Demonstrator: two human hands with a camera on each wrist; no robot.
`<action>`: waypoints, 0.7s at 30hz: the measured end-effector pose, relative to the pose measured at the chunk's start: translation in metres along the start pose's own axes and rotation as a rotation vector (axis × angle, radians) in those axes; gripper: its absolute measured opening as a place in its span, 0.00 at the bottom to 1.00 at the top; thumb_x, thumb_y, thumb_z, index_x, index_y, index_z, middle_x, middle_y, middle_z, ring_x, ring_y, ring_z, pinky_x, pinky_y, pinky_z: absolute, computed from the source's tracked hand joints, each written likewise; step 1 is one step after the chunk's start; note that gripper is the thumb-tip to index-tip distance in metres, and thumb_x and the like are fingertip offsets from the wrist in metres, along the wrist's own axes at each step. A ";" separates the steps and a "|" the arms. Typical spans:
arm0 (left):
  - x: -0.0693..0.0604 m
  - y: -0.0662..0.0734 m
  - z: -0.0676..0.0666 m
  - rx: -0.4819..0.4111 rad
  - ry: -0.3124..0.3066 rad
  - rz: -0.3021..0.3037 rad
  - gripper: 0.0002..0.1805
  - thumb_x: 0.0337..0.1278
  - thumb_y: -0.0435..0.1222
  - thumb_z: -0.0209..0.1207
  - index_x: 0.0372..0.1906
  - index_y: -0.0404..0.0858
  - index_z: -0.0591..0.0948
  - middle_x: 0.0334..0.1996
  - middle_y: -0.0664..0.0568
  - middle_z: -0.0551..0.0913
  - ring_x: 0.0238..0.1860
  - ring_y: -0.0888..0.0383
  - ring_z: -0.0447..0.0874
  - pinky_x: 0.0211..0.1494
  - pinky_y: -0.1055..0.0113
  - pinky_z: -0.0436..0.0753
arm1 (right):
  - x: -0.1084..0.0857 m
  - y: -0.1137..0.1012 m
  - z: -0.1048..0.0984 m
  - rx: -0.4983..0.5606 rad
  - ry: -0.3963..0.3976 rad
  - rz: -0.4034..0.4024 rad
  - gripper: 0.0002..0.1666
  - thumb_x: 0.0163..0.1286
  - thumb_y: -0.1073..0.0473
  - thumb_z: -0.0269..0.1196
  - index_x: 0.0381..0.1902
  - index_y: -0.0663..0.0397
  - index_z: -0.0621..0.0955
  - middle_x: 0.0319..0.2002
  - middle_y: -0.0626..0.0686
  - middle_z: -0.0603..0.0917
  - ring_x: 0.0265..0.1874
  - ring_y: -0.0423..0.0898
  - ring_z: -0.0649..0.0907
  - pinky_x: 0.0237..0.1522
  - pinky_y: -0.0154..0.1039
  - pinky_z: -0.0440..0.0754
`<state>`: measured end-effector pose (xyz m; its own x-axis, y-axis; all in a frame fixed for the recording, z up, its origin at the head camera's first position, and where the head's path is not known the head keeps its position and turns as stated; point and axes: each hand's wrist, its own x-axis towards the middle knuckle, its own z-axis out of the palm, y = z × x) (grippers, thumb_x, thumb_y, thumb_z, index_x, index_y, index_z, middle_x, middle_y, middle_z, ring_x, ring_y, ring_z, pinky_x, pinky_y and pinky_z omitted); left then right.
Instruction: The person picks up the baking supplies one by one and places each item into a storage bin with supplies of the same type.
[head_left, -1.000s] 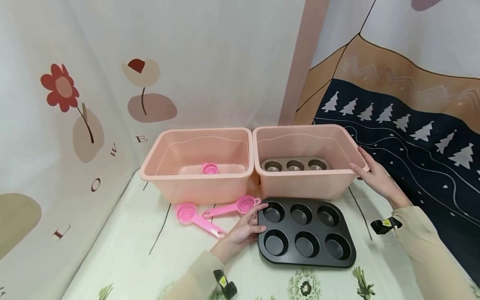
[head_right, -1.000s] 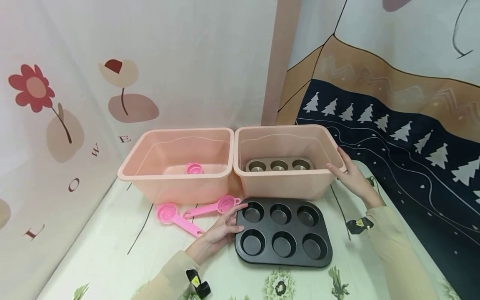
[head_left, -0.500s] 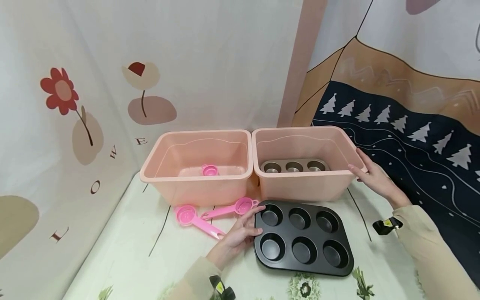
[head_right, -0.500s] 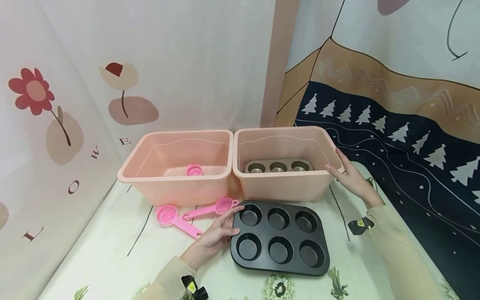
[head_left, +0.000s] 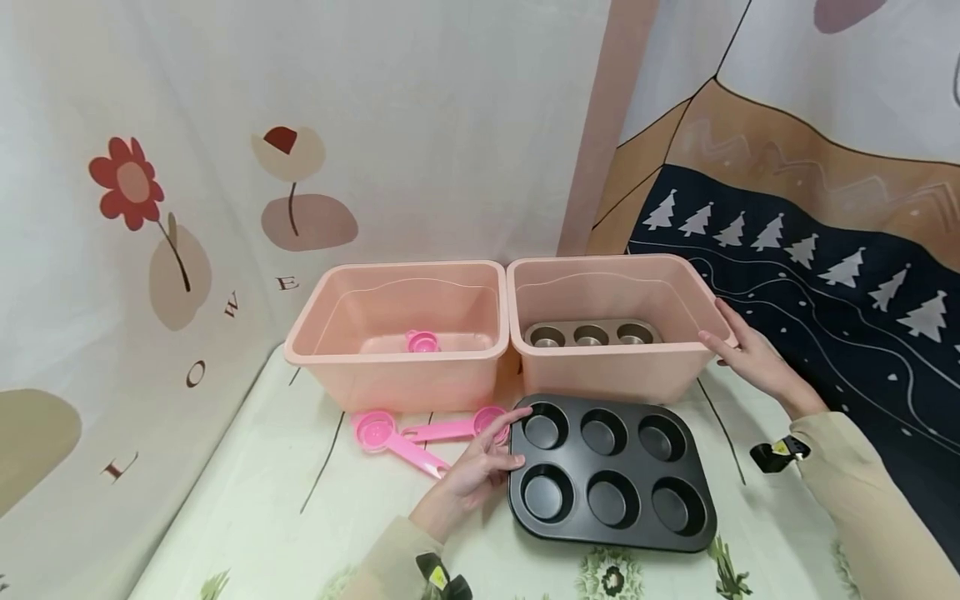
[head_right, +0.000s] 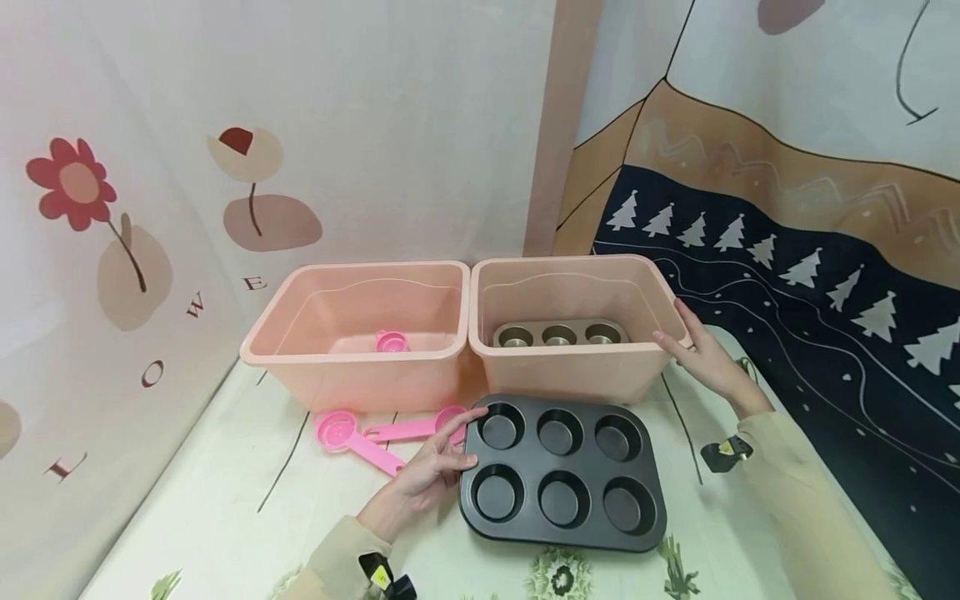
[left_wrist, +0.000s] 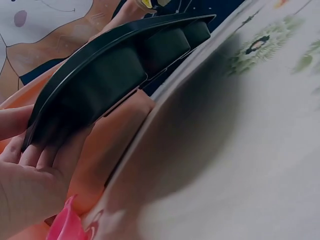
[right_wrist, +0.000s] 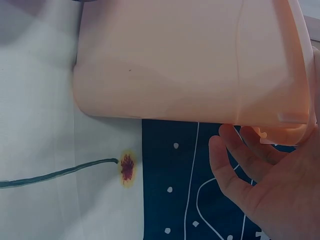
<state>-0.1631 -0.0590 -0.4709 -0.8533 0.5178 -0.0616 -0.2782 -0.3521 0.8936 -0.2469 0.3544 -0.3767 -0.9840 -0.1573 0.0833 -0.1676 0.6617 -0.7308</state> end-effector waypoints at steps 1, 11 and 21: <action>0.000 0.001 0.000 -0.008 -0.003 0.002 0.40 0.53 0.17 0.54 0.72 0.41 0.64 0.48 0.47 0.74 0.21 0.68 0.73 0.23 0.79 0.66 | 0.000 0.000 0.000 -0.001 0.002 -0.004 0.48 0.76 0.47 0.49 0.76 0.60 0.34 0.70 0.76 0.47 0.60 0.72 0.63 0.46 0.64 0.76; 0.004 0.008 0.002 -0.010 -0.070 0.027 0.39 0.52 0.17 0.54 0.71 0.42 0.66 0.74 0.37 0.31 0.62 0.57 0.61 0.34 0.79 0.72 | -0.002 0.001 -0.001 -0.007 -0.004 -0.026 0.46 0.77 0.51 0.50 0.76 0.62 0.36 0.69 0.78 0.50 0.58 0.72 0.66 0.40 0.46 0.82; 0.010 0.023 0.010 -0.041 -0.144 0.076 0.39 0.53 0.16 0.52 0.72 0.40 0.64 0.74 0.37 0.24 0.26 0.68 0.71 0.27 0.81 0.68 | -0.001 0.001 0.000 -0.021 -0.004 -0.020 0.46 0.77 0.50 0.49 0.75 0.62 0.36 0.68 0.79 0.51 0.57 0.73 0.66 0.43 0.60 0.80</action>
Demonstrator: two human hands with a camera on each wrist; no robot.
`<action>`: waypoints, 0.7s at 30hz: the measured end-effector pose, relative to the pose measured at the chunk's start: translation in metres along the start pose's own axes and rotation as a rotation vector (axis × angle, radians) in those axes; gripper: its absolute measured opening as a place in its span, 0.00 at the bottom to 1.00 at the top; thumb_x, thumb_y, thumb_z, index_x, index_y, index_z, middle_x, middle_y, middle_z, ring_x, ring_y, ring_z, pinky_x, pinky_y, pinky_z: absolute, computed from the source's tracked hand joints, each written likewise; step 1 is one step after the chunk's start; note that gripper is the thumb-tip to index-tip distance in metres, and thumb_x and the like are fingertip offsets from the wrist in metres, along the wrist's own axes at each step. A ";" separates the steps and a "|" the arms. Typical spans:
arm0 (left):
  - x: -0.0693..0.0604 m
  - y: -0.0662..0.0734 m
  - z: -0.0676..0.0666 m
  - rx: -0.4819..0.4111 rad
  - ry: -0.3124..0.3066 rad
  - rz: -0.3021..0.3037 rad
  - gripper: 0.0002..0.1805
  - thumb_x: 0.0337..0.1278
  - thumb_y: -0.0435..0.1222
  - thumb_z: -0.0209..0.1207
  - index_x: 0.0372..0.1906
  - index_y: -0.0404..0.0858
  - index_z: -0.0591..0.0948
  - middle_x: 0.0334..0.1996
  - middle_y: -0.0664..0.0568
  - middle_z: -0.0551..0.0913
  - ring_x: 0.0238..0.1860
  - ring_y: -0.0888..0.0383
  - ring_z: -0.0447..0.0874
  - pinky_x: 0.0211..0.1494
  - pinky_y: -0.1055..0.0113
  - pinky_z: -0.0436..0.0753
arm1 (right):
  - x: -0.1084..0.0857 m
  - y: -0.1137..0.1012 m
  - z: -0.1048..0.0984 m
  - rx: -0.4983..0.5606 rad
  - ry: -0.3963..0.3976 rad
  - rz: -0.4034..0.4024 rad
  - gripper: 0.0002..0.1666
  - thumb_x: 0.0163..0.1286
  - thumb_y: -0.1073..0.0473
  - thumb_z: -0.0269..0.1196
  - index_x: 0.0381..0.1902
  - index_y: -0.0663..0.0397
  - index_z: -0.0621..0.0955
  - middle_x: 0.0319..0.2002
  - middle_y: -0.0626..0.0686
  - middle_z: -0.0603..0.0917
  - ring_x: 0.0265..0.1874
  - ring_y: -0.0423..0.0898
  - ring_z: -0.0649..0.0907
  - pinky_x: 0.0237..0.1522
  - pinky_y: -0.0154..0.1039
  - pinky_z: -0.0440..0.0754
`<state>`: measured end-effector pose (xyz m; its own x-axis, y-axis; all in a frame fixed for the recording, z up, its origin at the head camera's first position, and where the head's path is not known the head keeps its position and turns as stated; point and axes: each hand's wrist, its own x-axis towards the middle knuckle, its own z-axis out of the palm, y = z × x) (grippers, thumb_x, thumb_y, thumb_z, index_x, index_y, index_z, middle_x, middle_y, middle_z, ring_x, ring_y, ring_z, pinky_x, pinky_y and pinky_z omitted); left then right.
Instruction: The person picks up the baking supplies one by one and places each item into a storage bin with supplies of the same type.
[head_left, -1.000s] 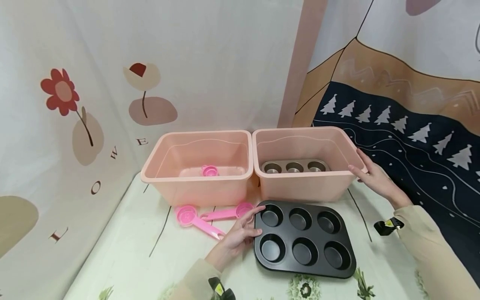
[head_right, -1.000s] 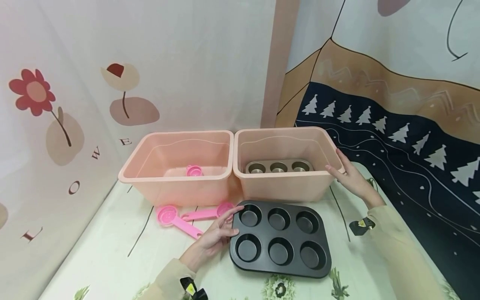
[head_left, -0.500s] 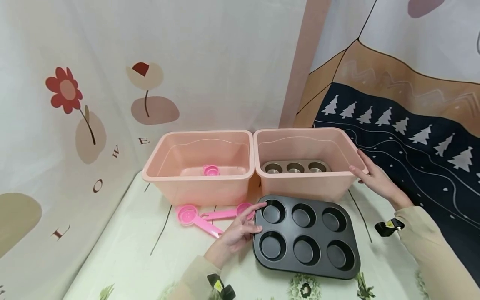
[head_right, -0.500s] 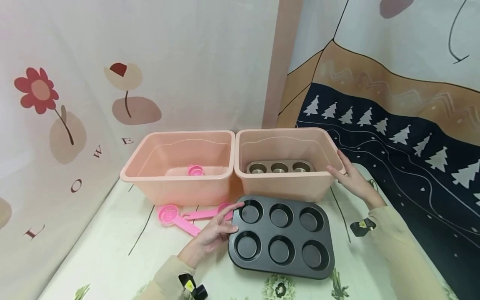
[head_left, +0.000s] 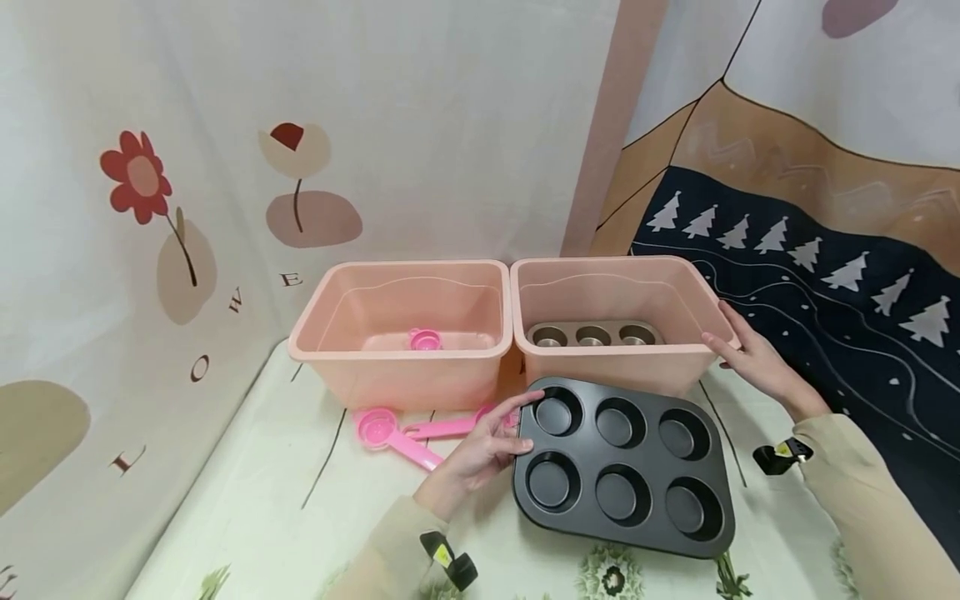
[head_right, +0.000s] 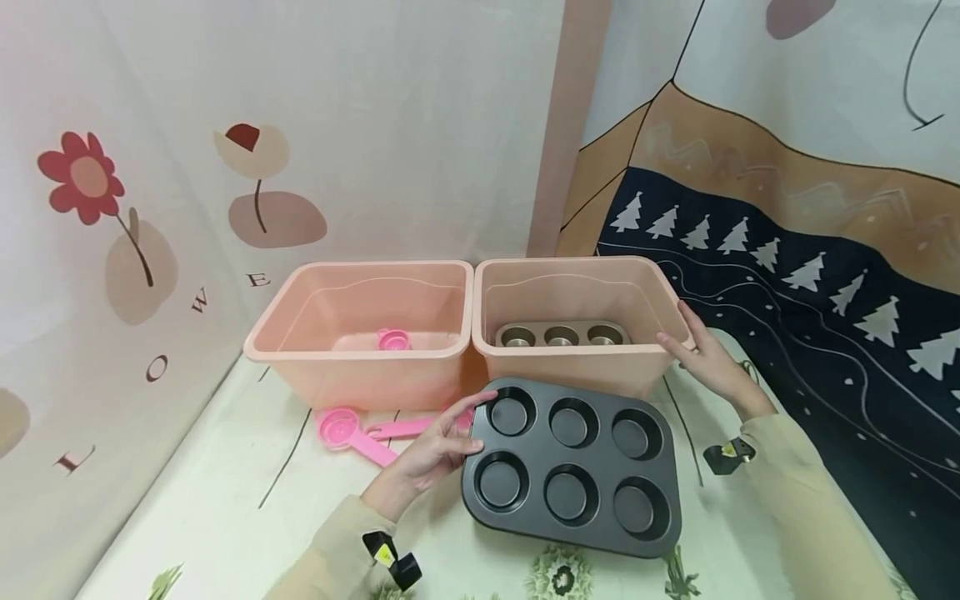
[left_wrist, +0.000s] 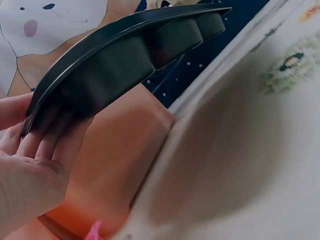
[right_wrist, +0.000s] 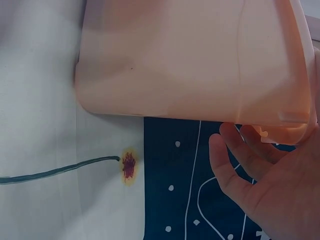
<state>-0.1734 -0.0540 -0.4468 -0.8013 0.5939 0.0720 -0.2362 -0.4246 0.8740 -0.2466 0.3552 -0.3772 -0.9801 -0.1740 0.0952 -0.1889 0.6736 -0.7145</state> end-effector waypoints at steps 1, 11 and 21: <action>0.002 0.001 0.002 -0.001 -0.003 0.002 0.39 0.53 0.16 0.52 0.71 0.41 0.65 0.74 0.36 0.36 0.26 0.69 0.68 0.26 0.81 0.67 | 0.000 0.000 0.000 -0.001 0.002 -0.001 0.46 0.77 0.50 0.49 0.75 0.62 0.36 0.68 0.78 0.51 0.57 0.73 0.66 0.42 0.60 0.80; 0.014 0.006 0.015 -0.004 -0.078 0.070 0.38 0.52 0.16 0.52 0.71 0.38 0.65 0.17 0.61 0.65 0.17 0.66 0.66 0.24 0.78 0.68 | 0.000 0.002 0.000 0.011 -0.005 -0.010 0.46 0.77 0.51 0.49 0.76 0.60 0.34 0.68 0.78 0.50 0.58 0.74 0.65 0.45 0.66 0.77; 0.015 0.017 0.021 -0.038 -0.096 0.112 0.37 0.54 0.16 0.51 0.71 0.38 0.65 0.44 0.53 0.78 0.30 0.63 0.82 0.32 0.74 0.80 | -0.002 0.002 -0.001 0.002 0.002 -0.024 0.46 0.77 0.51 0.49 0.75 0.61 0.35 0.67 0.79 0.51 0.57 0.73 0.65 0.42 0.62 0.79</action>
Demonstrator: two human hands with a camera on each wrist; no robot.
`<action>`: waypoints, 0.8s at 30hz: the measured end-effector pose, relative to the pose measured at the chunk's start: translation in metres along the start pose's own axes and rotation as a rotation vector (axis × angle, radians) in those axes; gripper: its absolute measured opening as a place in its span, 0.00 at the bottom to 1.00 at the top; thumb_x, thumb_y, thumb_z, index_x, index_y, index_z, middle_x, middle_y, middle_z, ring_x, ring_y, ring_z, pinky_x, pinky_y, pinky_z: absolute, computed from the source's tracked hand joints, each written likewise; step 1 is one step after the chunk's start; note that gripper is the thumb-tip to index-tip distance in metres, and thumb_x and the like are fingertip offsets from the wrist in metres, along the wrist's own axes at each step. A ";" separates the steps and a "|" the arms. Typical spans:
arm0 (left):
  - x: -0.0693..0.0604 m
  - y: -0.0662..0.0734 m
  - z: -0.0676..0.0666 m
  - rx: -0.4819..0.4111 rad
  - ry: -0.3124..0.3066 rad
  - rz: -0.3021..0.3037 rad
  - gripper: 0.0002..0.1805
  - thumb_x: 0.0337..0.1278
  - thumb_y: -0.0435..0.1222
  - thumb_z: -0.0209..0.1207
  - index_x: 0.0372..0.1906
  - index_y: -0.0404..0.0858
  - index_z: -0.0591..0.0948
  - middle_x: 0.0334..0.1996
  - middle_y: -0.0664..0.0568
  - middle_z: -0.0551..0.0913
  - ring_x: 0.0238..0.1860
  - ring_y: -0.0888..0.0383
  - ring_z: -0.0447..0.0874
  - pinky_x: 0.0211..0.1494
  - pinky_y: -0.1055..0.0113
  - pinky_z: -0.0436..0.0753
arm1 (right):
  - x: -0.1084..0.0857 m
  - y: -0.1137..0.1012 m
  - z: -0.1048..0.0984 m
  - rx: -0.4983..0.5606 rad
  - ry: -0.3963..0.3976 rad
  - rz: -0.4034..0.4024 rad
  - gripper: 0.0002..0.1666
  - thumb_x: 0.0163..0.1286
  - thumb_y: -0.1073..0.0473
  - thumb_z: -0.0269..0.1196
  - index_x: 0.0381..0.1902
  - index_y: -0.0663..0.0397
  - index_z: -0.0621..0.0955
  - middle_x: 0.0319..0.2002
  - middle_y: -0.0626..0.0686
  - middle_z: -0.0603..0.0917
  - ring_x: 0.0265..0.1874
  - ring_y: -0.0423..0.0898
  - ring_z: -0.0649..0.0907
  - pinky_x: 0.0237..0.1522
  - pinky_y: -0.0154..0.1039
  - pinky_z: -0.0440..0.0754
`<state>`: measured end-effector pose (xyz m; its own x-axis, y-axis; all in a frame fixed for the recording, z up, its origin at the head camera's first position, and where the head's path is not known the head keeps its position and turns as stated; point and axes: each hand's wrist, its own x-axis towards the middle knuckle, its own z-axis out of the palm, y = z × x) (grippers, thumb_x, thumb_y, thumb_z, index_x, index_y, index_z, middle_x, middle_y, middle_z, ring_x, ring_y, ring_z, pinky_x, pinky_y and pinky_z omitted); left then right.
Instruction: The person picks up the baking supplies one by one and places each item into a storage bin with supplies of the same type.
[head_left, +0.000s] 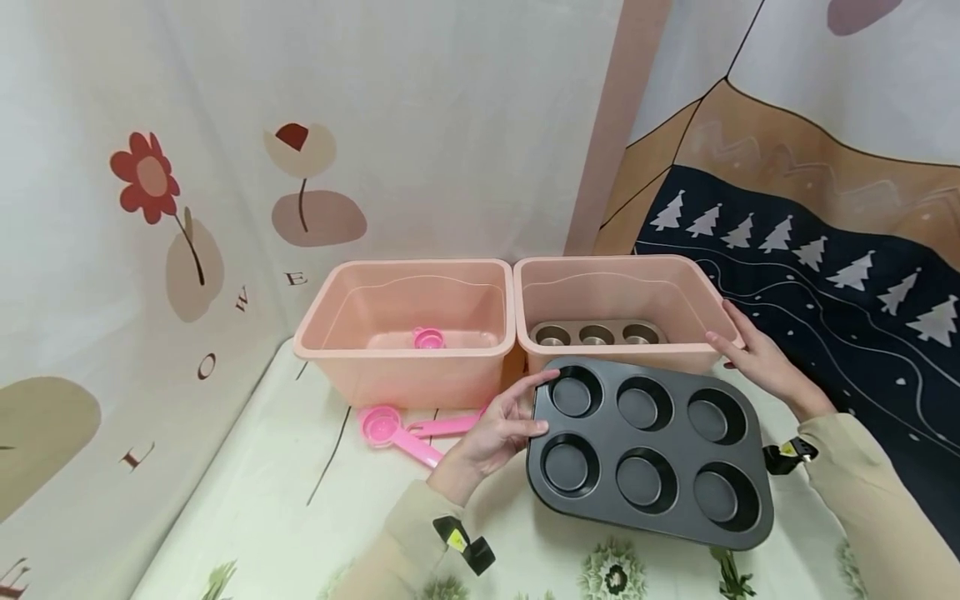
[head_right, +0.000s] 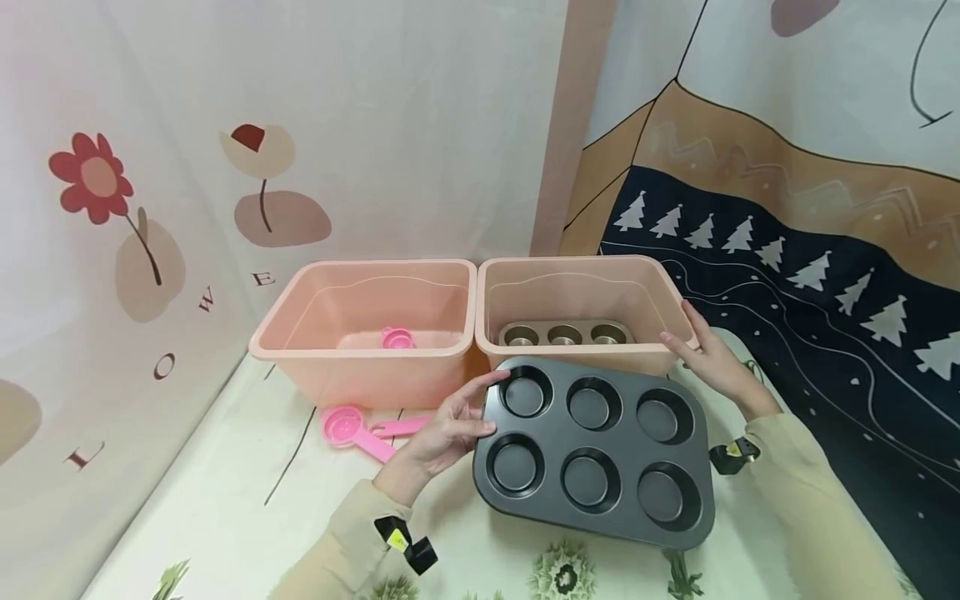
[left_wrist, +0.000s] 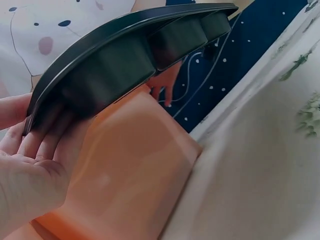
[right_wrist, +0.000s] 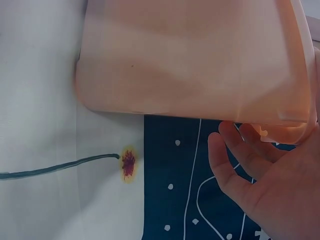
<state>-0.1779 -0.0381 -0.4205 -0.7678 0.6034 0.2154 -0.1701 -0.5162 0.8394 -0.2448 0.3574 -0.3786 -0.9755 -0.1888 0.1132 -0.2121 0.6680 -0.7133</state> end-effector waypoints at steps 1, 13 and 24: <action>0.001 0.002 0.000 -0.001 0.000 0.002 0.37 0.55 0.16 0.50 0.71 0.38 0.65 0.48 0.51 0.79 0.32 0.61 0.83 0.33 0.73 0.80 | 0.000 0.000 0.000 -0.003 0.001 0.002 0.46 0.77 0.50 0.49 0.76 0.60 0.35 0.67 0.79 0.50 0.57 0.74 0.65 0.43 0.63 0.79; 0.011 0.019 0.004 -0.047 0.032 0.021 0.39 0.54 0.14 0.45 0.71 0.42 0.65 0.26 0.50 0.84 0.23 0.65 0.79 0.22 0.78 0.71 | 0.001 0.000 -0.005 0.003 -0.028 0.058 0.49 0.76 0.45 0.49 0.76 0.54 0.32 0.73 0.71 0.37 0.66 0.76 0.50 0.56 0.77 0.50; 0.018 0.022 0.003 -0.139 0.028 0.027 0.38 0.56 0.13 0.43 0.71 0.43 0.65 0.21 0.50 0.81 0.15 0.65 0.76 0.13 0.79 0.67 | 0.002 -0.001 -0.003 -0.003 -0.013 0.040 0.49 0.76 0.47 0.50 0.76 0.56 0.33 0.73 0.72 0.39 0.65 0.77 0.52 0.56 0.77 0.52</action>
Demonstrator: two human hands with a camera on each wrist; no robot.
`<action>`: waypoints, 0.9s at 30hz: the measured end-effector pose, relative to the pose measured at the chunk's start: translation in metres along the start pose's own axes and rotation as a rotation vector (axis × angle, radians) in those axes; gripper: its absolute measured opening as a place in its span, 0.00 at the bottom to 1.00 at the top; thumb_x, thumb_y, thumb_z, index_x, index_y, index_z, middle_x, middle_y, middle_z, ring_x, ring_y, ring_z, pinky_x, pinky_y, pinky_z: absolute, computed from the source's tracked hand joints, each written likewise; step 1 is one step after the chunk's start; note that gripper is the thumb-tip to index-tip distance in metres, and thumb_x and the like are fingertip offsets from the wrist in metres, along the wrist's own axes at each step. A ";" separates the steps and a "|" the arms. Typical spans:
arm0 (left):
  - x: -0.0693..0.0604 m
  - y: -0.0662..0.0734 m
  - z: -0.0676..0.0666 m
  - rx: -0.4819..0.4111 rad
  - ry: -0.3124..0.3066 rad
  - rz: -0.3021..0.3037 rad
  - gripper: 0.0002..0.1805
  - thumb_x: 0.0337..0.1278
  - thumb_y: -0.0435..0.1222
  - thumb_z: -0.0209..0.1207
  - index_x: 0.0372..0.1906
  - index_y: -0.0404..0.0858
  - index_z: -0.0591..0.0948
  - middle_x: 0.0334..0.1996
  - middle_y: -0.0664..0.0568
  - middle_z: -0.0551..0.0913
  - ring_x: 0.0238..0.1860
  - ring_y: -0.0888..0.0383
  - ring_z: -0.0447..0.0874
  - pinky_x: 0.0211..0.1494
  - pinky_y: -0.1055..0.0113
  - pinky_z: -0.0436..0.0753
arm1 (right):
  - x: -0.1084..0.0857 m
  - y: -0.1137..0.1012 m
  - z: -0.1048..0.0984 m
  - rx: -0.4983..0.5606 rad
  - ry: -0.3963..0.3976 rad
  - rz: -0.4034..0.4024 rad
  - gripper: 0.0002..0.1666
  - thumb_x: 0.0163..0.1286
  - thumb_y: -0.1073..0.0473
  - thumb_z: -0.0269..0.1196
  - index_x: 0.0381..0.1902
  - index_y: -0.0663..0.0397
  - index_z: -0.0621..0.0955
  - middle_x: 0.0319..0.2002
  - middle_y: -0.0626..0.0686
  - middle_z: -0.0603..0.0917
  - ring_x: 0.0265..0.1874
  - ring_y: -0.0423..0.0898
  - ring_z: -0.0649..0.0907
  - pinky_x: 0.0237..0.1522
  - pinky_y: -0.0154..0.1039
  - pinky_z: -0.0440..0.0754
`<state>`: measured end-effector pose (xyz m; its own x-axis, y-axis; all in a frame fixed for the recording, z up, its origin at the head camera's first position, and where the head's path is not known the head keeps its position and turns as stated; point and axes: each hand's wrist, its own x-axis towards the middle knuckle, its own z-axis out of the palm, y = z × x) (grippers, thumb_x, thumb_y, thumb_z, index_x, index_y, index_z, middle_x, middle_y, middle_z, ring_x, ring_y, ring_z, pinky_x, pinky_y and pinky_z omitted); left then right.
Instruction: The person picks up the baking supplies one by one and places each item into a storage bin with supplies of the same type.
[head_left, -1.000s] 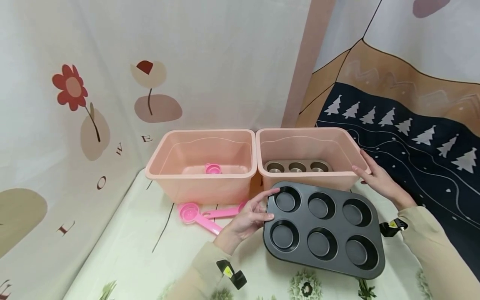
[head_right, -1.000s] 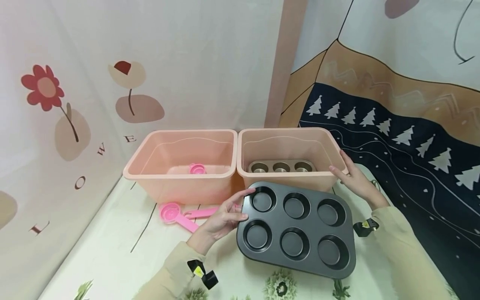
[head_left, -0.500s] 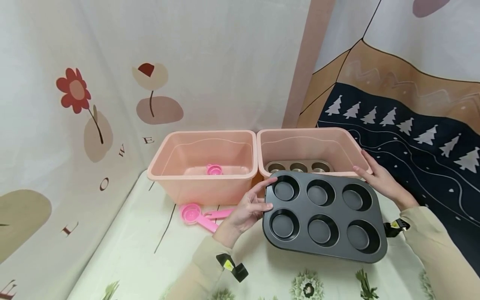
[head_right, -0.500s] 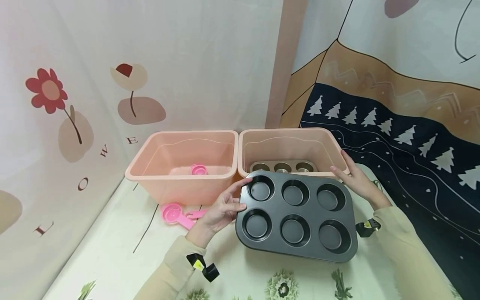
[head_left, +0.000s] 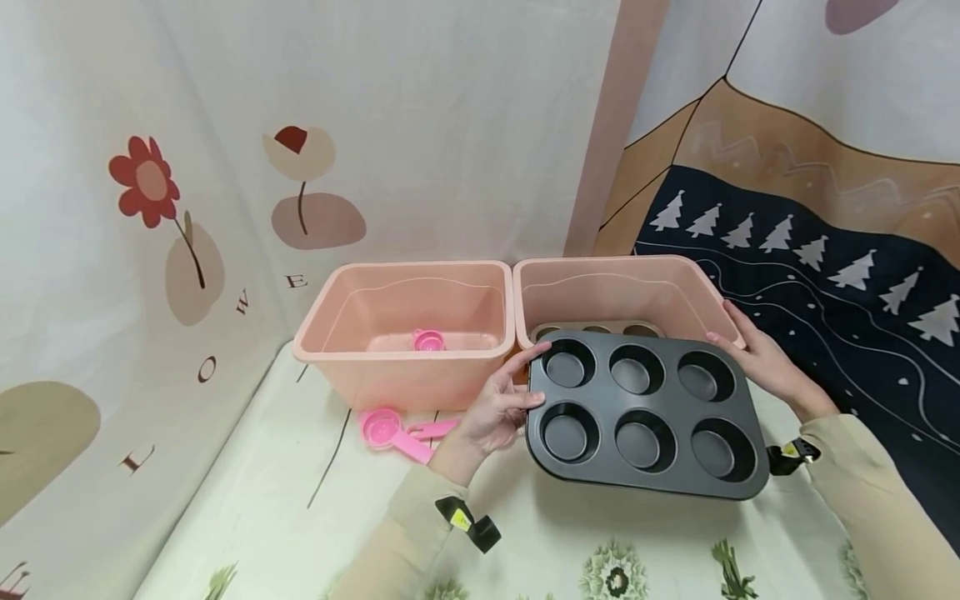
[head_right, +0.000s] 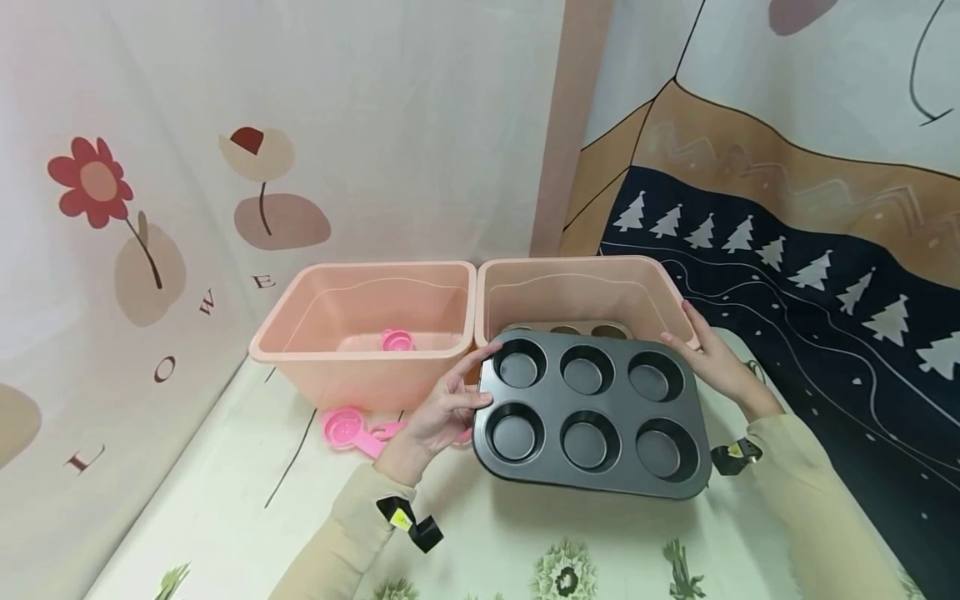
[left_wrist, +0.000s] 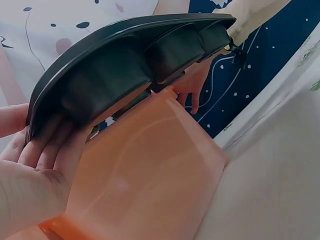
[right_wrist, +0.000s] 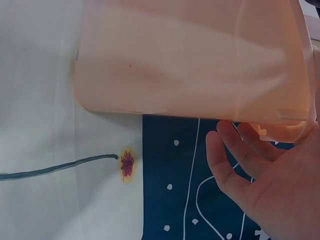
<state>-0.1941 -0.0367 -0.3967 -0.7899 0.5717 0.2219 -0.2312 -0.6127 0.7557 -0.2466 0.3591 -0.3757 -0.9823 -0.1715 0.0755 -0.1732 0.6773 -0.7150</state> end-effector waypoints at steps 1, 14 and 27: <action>0.001 0.001 0.001 -0.003 -0.001 -0.001 0.38 0.56 0.14 0.43 0.72 0.43 0.64 0.20 0.51 0.81 0.14 0.65 0.75 0.12 0.78 0.68 | -0.001 0.001 0.000 0.009 0.004 -0.019 0.48 0.77 0.49 0.51 0.76 0.57 0.34 0.72 0.73 0.40 0.65 0.77 0.53 0.56 0.77 0.53; 0.019 0.018 0.007 -0.002 0.129 0.044 0.38 0.58 0.13 0.43 0.72 0.42 0.65 0.44 0.44 0.75 0.21 0.62 0.80 0.24 0.78 0.76 | -0.002 0.008 -0.002 0.033 0.017 -0.099 0.44 0.77 0.56 0.51 0.75 0.64 0.38 0.70 0.77 0.47 0.64 0.76 0.56 0.58 0.70 0.58; 0.033 0.023 0.004 -0.046 0.226 0.092 0.38 0.59 0.14 0.43 0.74 0.41 0.62 0.56 0.42 0.69 0.25 0.61 0.78 0.29 0.77 0.79 | -0.002 0.010 -0.003 -0.001 0.025 -0.100 0.44 0.77 0.55 0.51 0.76 0.63 0.39 0.69 0.76 0.51 0.63 0.74 0.61 0.61 0.43 0.68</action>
<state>-0.2233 -0.0301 -0.3696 -0.9148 0.3786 0.1409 -0.1738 -0.6837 0.7087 -0.2466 0.3678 -0.3809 -0.9615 -0.2206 0.1638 -0.2706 0.6581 -0.7026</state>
